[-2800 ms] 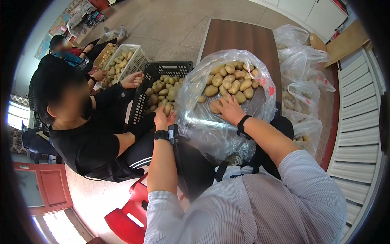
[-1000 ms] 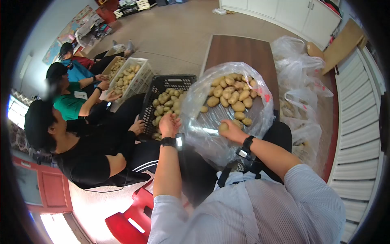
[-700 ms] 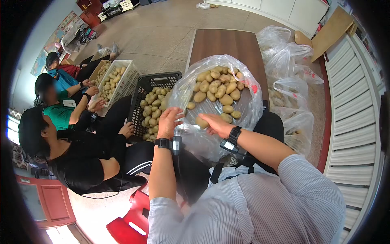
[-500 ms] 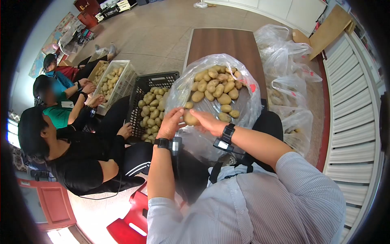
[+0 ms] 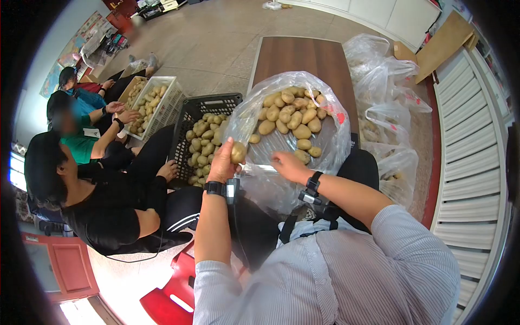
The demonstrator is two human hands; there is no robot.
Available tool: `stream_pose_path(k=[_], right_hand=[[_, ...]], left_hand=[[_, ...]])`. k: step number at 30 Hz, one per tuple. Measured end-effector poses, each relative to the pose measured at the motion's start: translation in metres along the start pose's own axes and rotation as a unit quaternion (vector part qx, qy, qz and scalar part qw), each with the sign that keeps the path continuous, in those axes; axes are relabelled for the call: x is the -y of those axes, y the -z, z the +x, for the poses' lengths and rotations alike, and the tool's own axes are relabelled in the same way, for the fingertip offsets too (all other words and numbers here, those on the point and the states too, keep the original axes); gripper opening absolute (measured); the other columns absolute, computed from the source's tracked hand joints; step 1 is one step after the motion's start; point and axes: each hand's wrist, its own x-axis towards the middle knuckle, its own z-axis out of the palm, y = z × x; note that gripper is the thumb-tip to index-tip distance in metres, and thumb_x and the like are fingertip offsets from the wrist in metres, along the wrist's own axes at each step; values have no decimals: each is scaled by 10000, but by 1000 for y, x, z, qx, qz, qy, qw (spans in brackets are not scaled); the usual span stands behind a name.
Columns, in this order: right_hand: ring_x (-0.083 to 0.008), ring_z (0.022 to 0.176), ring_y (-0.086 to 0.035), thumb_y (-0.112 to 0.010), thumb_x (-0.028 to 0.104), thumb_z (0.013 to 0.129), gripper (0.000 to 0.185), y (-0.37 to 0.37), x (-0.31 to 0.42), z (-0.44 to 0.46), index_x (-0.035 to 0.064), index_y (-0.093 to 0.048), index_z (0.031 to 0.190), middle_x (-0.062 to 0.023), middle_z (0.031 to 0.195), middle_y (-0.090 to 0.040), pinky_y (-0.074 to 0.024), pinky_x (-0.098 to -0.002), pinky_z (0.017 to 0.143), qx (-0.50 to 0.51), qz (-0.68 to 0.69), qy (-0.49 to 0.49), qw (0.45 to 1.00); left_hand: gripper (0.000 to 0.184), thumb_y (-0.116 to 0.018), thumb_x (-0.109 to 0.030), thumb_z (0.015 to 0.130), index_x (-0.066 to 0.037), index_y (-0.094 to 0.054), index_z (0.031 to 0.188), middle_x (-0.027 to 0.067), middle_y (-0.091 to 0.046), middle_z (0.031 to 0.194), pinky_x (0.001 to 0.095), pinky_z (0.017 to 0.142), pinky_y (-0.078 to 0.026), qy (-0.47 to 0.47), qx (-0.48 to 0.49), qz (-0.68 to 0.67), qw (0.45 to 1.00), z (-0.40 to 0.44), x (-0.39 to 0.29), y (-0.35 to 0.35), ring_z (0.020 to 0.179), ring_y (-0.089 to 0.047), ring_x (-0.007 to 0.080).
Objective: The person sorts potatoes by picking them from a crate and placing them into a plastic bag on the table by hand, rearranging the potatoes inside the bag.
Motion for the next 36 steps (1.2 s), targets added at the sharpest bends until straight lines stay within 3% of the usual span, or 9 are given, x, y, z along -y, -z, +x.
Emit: stream_pose_path(k=[2,5,9,14,16,20,30,32,36], right_hand=[[-375,980,-607,-602,172,863,275,8,-16,-10,51,-628,1109,-167,1071,-642,-485,-440,847,-79,-171,66,980],[-359,1064,-570,-572,90,823,291,27,-20,-23,72,-639,1105,-142,1141,-604,-463,-452,903,-84,-260,55,960],[-358,1041,-570,-555,56,802,326,31,-33,-32,87,-639,1115,-126,1159,-581,-481,-454,871,-122,-328,58,935],[-352,991,-581,-552,64,810,271,34,-44,-34,94,-621,1070,-126,1145,-570,-504,-444,812,-92,-408,81,905],[-355,968,-589,-550,63,812,268,33,-48,-33,92,-610,1072,-127,1151,-566,-503,-447,806,-78,-416,96,901],[-365,901,-610,-543,62,817,279,33,-45,-32,85,-575,1093,-136,1185,-550,-503,-459,793,-30,-415,83,905],[-369,952,-610,-504,83,876,209,32,-42,-27,71,-548,1081,-155,1231,-520,-501,-481,815,-5,-438,54,897],[-398,1003,-590,-631,25,758,370,31,-47,-26,81,-548,1114,-149,1228,-509,-498,-471,832,-16,-426,47,903],[-395,996,-593,-614,19,761,348,34,-45,-28,76,-565,1102,-159,1209,-524,-494,-476,835,14,-394,35,918]], left_hand=[[526,-483,-618,932,-111,-559,1047,52,-635,835,283,416,-340,12,-43,-66,997,4,1,6,575,-558,193],[529,-476,-632,926,-121,-570,1026,57,-631,842,275,414,-336,8,-77,-140,987,7,0,17,568,-550,202],[530,-493,-628,920,-118,-569,1041,66,-596,806,305,433,-388,-8,-184,-233,955,12,4,28,576,-552,226],[561,-481,-635,918,-103,-609,1042,90,-606,814,361,454,-440,-32,-214,-255,942,28,30,66,598,-578,254],[610,-478,-628,921,-49,-616,1051,116,-634,821,380,466,-482,-19,-238,-195,951,35,41,89,612,-614,268],[570,-479,-574,945,-25,-611,1020,133,-656,827,380,477,-502,-58,-314,-309,896,18,35,73,585,-610,269],[438,-489,-433,982,-15,-564,1089,119,-612,879,336,525,-545,-36,-315,-341,885,11,28,72,640,-603,236],[411,-490,-401,984,-12,-560,1094,129,-611,903,340,546,-555,-37,-322,-325,888,14,33,75,674,-612,242],[336,-501,-311,978,-5,-536,1110,156,-587,992,392,637,-576,-43,-348,-320,880,25,43,86,771,-622,283]])
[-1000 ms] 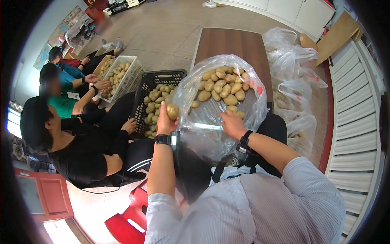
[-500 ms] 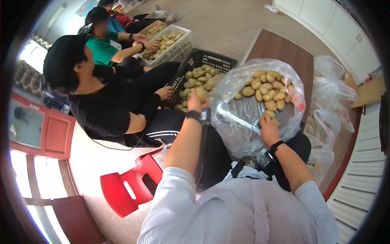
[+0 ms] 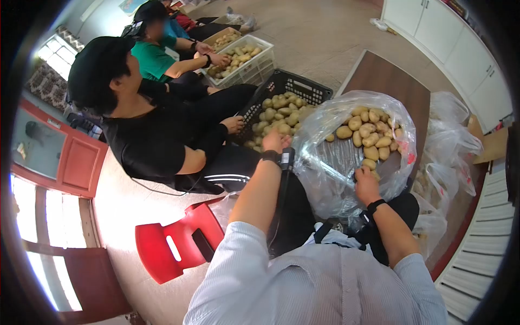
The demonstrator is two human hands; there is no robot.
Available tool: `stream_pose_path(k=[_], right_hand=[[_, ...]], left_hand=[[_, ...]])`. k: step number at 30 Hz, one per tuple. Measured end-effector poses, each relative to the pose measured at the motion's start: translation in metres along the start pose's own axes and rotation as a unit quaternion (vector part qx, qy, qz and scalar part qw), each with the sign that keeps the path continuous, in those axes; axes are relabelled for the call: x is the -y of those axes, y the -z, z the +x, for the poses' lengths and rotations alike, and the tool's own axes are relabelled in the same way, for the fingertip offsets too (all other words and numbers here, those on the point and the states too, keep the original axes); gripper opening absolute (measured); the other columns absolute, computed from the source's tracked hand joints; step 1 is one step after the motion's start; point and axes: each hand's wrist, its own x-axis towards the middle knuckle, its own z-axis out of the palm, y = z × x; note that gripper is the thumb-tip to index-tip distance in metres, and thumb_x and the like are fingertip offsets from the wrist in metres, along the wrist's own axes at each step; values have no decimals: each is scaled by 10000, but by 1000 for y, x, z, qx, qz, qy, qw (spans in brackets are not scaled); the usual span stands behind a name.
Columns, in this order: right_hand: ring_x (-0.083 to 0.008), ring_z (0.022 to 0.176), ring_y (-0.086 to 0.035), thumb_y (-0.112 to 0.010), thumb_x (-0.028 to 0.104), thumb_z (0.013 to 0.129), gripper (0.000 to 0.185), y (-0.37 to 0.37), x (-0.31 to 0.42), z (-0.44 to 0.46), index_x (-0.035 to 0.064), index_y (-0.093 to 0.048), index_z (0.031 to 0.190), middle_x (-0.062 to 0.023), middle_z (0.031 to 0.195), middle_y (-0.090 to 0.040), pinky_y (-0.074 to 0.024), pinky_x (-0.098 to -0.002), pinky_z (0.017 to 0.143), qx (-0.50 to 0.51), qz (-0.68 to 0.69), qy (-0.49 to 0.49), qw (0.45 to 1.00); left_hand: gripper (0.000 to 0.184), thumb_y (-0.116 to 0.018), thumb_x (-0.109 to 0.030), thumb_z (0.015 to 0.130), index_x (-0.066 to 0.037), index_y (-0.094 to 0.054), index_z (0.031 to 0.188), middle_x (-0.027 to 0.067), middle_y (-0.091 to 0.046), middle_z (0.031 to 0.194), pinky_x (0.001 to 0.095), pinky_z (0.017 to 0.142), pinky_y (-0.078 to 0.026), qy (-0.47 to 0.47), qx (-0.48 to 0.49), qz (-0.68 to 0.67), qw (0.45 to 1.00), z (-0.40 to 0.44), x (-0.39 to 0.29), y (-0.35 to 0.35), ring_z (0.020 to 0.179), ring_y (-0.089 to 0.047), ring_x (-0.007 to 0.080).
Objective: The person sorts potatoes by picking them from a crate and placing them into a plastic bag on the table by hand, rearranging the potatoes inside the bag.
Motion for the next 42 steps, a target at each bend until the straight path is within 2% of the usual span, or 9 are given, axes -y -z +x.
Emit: stream_pose_path(k=[6,9,18,21,24,29,33,39,42], right_hand=[[-387,994,-586,-550,74,848,264,0,-8,2,67,-589,1109,-187,1113,-572,-478,-473,849,18,55,-31,998],[-403,1012,-578,-567,67,837,292,-4,-10,2,66,-587,1129,-193,1081,-591,-471,-473,860,9,71,-52,996],[-435,981,-596,-677,176,825,398,28,16,19,15,-560,1170,-233,1032,-636,-480,-442,854,-20,219,-66,973],[-397,921,-633,-668,241,872,406,22,28,35,-24,-562,1161,-229,1002,-650,-496,-423,825,-39,281,-57,957],[-322,830,-658,-610,300,934,388,59,71,45,-49,-589,1104,-211,981,-660,-510,-396,770,78,455,-139,876],[-330,903,-659,-557,348,957,445,59,96,66,-44,-568,1168,-227,1043,-660,-503,-392,802,63,441,-66,893],[-330,966,-650,-546,337,963,467,57,106,73,-20,-526,1265,-226,1063,-658,-495,-388,831,39,448,-4,893],[-327,966,-651,-565,327,955,483,56,109,70,3,-507,1308,-225,1073,-662,-498,-393,821,-17,457,43,888],[-342,950,-645,-562,313,956,454,58,106,61,-9,-523,1274,-219,1082,-659,-499,-401,800,40,446,-54,892]], left_hand=[[281,-491,-267,968,-15,-511,1091,108,-563,976,391,626,-545,-13,87,44,995,-12,1,-10,751,-595,252],[183,-534,-229,931,-51,-550,971,72,-581,858,385,624,-521,-13,106,62,992,-30,-5,-18,702,-587,225],[222,-541,-261,937,-53,-561,1015,54,-610,869,309,533,-502,-7,168,167,972,-59,-7,-34,633,-593,178],[238,-552,-281,936,-55,-572,1003,51,-629,861,300,512,-478,-7,186,209,960,-67,-5,-38,612,-610,179],[285,-545,-316,943,-47,-574,1032,56,-639,873,295,503,-465,-8,223,265,938,-70,1,-41,611,-615,178],[370,-558,-327,940,-2,-593,1112,125,-674,1055,334,573,-497,45,299,333,893,-82,-3,-47,797,-671,246],[458,-574,-400,938,21,-602,1118,130,-672,1042,331,582,-512,47,355,333,872,-74,8,-45,810,-672,252],[356,-586,-408,951,-71,-645,1049,32,-620,814,285,489,-462,45,434,331,837,-67,7,-43,578,-548,139],[350,-573,-423,953,-80,-640,977,20,-605,763,276,482,-422,52,394,319,860,-60,7,-42,571,-533,138]])
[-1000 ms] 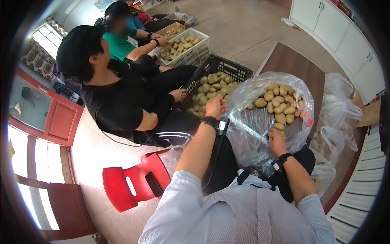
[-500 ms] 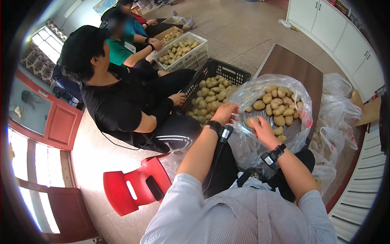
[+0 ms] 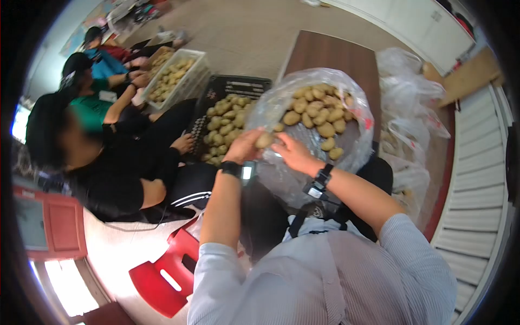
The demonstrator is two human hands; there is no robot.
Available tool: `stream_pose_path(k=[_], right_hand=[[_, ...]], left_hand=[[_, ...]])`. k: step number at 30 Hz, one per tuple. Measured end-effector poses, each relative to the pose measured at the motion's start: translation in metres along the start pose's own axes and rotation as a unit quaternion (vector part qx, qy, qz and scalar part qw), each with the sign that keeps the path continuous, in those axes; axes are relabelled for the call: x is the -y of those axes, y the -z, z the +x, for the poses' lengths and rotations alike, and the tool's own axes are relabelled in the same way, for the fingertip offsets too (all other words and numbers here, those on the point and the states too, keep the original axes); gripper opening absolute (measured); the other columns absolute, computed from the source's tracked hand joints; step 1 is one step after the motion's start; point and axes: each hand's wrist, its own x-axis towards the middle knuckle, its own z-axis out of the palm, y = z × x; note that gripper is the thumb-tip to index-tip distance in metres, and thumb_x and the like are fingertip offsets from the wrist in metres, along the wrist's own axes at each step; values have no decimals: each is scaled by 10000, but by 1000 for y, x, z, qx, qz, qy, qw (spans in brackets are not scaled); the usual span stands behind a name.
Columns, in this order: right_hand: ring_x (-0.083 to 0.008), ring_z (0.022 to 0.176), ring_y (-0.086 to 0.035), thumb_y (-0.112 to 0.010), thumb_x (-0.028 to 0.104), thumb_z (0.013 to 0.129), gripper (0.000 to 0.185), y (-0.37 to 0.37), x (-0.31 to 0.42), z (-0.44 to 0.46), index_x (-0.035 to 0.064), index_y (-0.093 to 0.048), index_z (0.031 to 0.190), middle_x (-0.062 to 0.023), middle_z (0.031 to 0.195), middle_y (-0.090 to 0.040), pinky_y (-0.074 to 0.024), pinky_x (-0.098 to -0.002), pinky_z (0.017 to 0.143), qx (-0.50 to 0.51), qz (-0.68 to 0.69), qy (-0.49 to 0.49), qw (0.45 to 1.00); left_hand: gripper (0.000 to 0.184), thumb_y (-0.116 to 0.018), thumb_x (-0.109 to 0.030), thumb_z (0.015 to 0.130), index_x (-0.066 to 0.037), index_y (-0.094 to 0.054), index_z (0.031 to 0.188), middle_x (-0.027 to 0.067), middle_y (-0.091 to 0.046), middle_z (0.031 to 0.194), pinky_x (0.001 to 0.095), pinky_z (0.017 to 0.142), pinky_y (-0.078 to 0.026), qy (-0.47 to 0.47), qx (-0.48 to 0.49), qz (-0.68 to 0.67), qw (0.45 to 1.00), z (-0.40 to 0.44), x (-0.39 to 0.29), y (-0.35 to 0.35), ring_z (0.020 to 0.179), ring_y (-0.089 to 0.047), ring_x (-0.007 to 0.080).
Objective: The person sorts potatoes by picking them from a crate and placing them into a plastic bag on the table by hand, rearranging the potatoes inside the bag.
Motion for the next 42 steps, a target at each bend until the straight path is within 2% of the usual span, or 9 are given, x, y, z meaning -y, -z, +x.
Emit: stream_pose_path(k=[3,5,10,15,18,22,29,33,42], right_hand=[[-292,848,-636,-595,276,934,408,5,-10,-13,13,-547,1242,-163,975,-650,-497,-384,758,10,-26,26,999],[-348,995,-595,-616,250,900,406,3,-43,-15,24,-558,1232,-190,1046,-623,-478,-406,845,9,-143,115,983],[-386,1049,-576,-591,173,858,377,23,-102,-33,10,-550,1195,-202,1154,-559,-474,-462,898,-72,-212,111,968],[-431,1049,-574,-581,142,834,444,59,-108,-38,35,-484,1254,-214,1312,-427,-484,-511,885,-220,-284,-79,930],[-452,1038,-574,-576,130,821,429,62,-114,-37,31,-487,1229,-229,1311,-423,-487,-514,885,-208,-253,-90,940],[-453,1019,-575,-575,108,809,369,53,-110,-33,21,-505,1161,-237,1281,-435,-489,-521,868,-169,-324,-106,925],[-439,955,-583,-590,76,794,267,43,-116,-44,36,-544,1054,-217,1167,-483,-498,-512,823,-125,-377,-16,918],[-417,937,-587,-602,70,789,281,43,-135,-50,46,-558,1066,-197,1130,-497,-499,-502,823,-128,-384,53,913],[-413,1016,-570,-628,172,808,350,42,-136,-48,40,-559,1125,-210,1116,-546,-480,-484,865,-102,-269,41,957]], left_hand=[[382,-564,-438,966,-59,-581,1015,49,-589,755,288,449,-416,16,-50,-65,997,-6,-11,-6,540,-524,150],[382,-554,-439,972,-60,-577,1003,54,-586,756,288,444,-410,19,-49,-75,996,-4,-10,2,536,-520,151],[381,-546,-484,963,-107,-577,1001,29,-602,787,257,449,-385,-4,-103,-135,985,-4,-9,7,534,-495,135],[367,-549,-436,970,-84,-588,1070,54,-623,839,271,472,-437,-58,-199,-220,953,3,-1,18,595,-546,161],[347,-541,-359,981,-51,-565,1139,82,-632,907,324,576,-536,-99,-262,-246,928,14,17,45,691,-611,215],[333,-525,-297,978,-23,-538,1167,123,-620,975,388,637,-553,-93,-294,-291,906,24,33,71,746,-620,267],[391,-454,-155,962,48,-407,1292,232,-520,1191,506,789,-577,-74,-347,-354,865,27,44,93,948,-632,405],[392,-439,-137,957,63,-396,1292,242,-516,1193,509,783,-587,-82,-364,-328,868,27,47,92,963,-632,423],[403,-451,-155,965,58,-373,1298,207,-518,1178,514,797,-579,-105,-331,-348,871,48,80,130,977,-625,419]])
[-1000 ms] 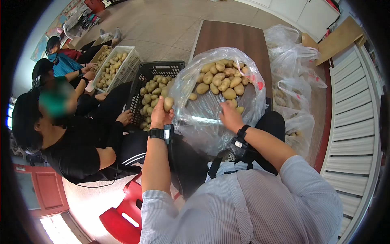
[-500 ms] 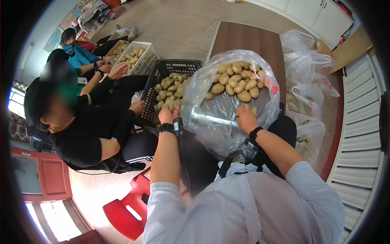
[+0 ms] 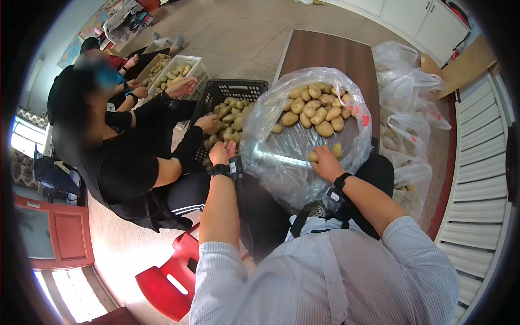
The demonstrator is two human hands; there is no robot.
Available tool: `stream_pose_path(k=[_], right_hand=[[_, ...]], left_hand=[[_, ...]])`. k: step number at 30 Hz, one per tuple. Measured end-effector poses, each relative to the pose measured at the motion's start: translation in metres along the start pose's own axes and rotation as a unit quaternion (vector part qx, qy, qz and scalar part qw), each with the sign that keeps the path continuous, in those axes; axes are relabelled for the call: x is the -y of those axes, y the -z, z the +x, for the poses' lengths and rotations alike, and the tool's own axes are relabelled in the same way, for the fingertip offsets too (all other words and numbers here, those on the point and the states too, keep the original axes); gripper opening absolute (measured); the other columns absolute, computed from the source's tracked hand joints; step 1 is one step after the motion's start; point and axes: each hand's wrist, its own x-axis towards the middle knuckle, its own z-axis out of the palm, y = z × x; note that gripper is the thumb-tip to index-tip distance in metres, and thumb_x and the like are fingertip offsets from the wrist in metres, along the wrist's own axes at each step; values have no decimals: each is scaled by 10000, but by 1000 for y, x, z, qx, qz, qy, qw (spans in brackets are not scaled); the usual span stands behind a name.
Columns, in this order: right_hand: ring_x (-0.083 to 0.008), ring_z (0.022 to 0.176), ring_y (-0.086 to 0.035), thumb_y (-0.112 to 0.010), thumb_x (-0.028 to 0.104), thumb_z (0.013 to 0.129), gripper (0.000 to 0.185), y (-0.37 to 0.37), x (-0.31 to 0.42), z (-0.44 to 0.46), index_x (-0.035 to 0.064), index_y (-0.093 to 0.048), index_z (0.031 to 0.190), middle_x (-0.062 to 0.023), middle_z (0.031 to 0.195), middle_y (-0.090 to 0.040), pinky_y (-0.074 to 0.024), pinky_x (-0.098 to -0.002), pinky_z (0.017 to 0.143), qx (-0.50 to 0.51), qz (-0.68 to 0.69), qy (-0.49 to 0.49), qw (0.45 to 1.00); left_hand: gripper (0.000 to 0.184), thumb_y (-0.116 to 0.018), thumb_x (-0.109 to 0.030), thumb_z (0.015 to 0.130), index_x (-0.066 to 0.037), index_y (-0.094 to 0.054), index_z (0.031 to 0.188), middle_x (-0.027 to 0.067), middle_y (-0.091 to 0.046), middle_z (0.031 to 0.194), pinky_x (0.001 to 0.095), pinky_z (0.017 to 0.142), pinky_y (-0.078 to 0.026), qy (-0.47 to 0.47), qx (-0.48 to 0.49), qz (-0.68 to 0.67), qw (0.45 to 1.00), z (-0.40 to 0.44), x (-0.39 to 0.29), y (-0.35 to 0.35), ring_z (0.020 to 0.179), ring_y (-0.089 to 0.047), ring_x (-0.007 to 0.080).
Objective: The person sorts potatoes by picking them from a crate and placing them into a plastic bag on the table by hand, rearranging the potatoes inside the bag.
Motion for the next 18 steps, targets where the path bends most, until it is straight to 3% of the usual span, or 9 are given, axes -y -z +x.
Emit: stream_pose_path(k=[1,3,4,5,7,8,10,13,18], right_hand=[[-413,1016,-570,-628,172,808,350,-2,-1,1,40,-559,1125,-210,1116,-546,-480,-484,865,-1,-1,-5,1000],[-419,996,-583,-645,218,804,384,-6,0,4,24,-563,1125,-231,1102,-581,-479,-475,867,19,20,-9,1000],[-419,996,-583,-645,218,804,384,-7,2,3,24,-563,1125,-231,1102,-581,-479,-475,867,18,19,-12,1000],[-415,1005,-586,-647,247,816,392,-6,7,2,14,-566,1121,-241,1085,-597,-477,-465,868,17,52,-30,998],[-412,1014,-590,-648,276,827,404,-4,15,3,4,-569,1116,-251,1067,-612,-474,-455,869,15,84,-48,995],[-404,996,-600,-636,302,844,418,-3,19,5,-9,-567,1114,-250,1052,-624,-476,-445,855,45,120,-89,988],[-397,979,-610,-624,329,861,435,-5,24,10,-22,-566,1112,-248,1038,-635,-479,-436,841,73,155,-130,977],[-379,924,-629,-594,360,883,440,-4,34,18,-41,-585,1064,-235,985,-648,-483,-433,800,56,201,-108,972],[-344,847,-644,-589,392,901,453,25,84,34,-52,-630,981,-233,924,-662,-486,-402,739,129,326,-162,922]], left_hand=[[404,-456,-159,967,57,-371,1298,196,-525,1163,512,798,-579,-3,3,-6,1000,1,3,-2,974,-626,413],[235,-497,-164,975,-32,-490,1170,133,-604,993,524,896,-522,15,-38,43,998,-23,-7,-26,921,-623,359],[190,-520,-193,974,-44,-523,1092,76,-595,857,474,777,-556,14,-23,76,997,-47,-14,-44,755,-611,277],[190,-520,-193,974,-44,-523,1092,76,-595,857,474,777,-556,17,-22,77,997,-61,-16,-54,755,-611,277],[285,-545,-216,966,-3,-510,1153,99,-594,954,372,551,-544,-30,42,184,982,-81,-18,-68,697,-634,238],[285,-545,-216,966,-3,-510,1153,99,-594,954,372,551,-544,-29,43,184,982,-90,-18,-75,697,-634,238],[227,-568,-245,962,-26,-574,1022,74,-617,876,310,460,-464,-45,82,254,963,-106,-16,-88,568,-587,177],[230,-568,-262,955,-33,-588,971,76,-641,876,286,447,-423,-13,128,282,951,-122,-14,-102,537,-570,164],[335,-564,-346,948,-20,-595,1022,108,-671,947,270,452,-414,35,211,364,907,-143,-9,-116,542,-568,155]])
